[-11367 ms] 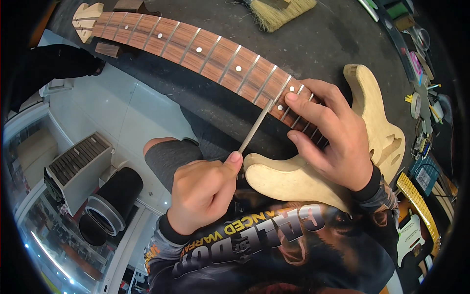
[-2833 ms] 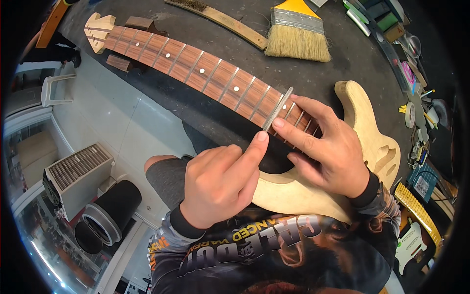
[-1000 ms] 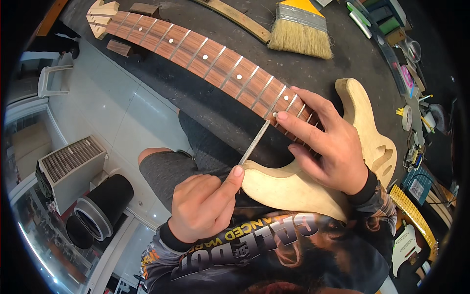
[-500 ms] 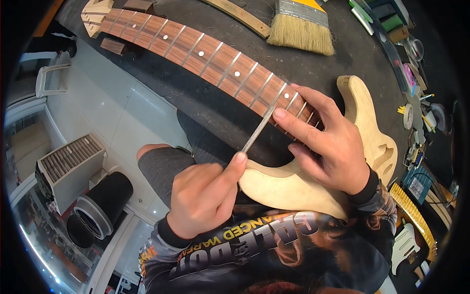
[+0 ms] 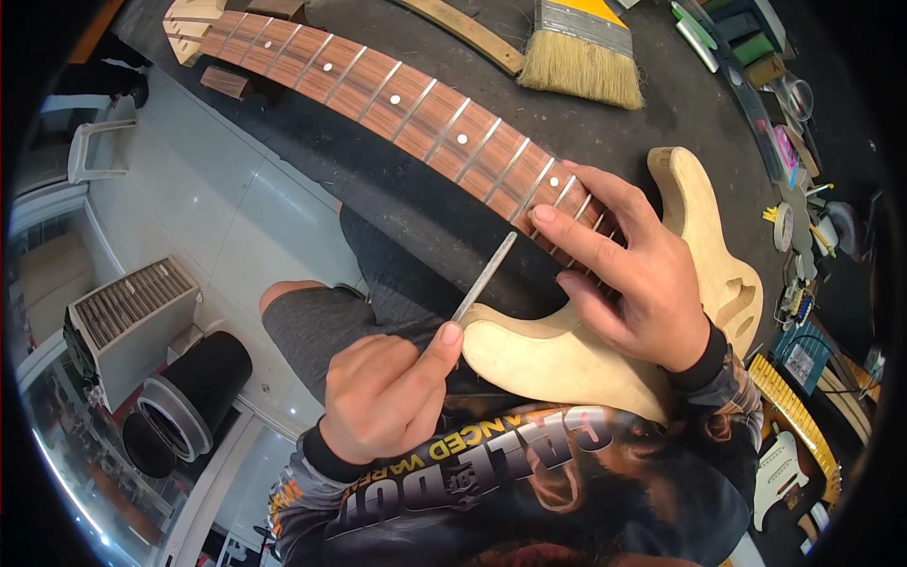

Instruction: The person uses a file to smooth the edges of the frets on a guitar neck, then uses a brush to clean off the debris.

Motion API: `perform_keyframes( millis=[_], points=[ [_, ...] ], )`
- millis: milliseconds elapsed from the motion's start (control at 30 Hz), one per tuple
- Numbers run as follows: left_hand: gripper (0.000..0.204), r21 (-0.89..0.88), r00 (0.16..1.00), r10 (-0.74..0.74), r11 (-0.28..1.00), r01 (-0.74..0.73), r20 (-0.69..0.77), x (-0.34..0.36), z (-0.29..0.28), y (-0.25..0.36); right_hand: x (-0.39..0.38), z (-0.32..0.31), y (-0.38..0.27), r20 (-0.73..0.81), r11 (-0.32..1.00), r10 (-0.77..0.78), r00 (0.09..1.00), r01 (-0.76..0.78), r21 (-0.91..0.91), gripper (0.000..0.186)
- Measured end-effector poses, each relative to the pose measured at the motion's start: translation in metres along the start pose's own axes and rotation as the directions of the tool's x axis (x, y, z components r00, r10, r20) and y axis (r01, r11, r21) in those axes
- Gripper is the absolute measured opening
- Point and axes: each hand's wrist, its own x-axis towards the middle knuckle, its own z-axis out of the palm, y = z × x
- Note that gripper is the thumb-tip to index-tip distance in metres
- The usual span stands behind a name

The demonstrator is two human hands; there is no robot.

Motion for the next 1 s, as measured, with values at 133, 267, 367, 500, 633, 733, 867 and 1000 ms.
perform_keyframes(
  millis=[133,267,367,500,633,733,867,1000],
  points=[
    [0.051,-0.006,1.000,-0.006,1.000,0.005,-0.018,0.006,0.005,-0.004,0.000,0.000,-0.001,0.006,1.000,0.008,1.000,-0.008,0.002,0.076],
    [0.053,0.014,1.000,0.002,1.000,-0.002,-0.003,0.036,0.015,-0.009,0.002,0.000,-0.002,0.009,1.000,-0.006,1.000,0.007,-0.009,0.077],
    [0.057,-0.020,0.993,0.070,0.997,-0.072,-0.096,0.062,0.036,-0.025,0.002,0.001,-0.002,0.002,1.000,0.022,1.000,-0.022,0.011,0.077],
    [0.056,0.021,0.998,-0.005,1.000,0.003,0.065,0.031,0.008,-0.010,-0.001,0.002,0.001,-0.018,1.000,0.006,1.000,-0.006,-0.004,0.077],
    [0.054,0.027,1.000,-0.019,0.999,0.020,-0.008,0.040,0.024,-0.014,0.004,0.007,-0.001,-0.064,0.999,-0.047,0.997,0.046,-0.027,0.074],
    [0.053,0.009,0.998,0.036,0.999,-0.036,-0.052,0.058,0.034,-0.023,0.003,0.007,0.002,-0.078,0.999,-0.037,0.996,0.035,-0.028,0.073],
    [0.051,0.016,1.000,0.014,1.000,-0.014,0.009,0.014,0.008,-0.010,0.002,0.005,0.001,-0.068,0.999,-0.026,0.997,0.024,-0.034,0.073],
    [0.051,-0.017,1.000,-0.018,1.000,0.018,-0.005,-0.006,-0.002,0.001,0.002,0.004,0.001,-0.066,0.999,-0.040,0.997,0.038,-0.031,0.074]
  ],
)
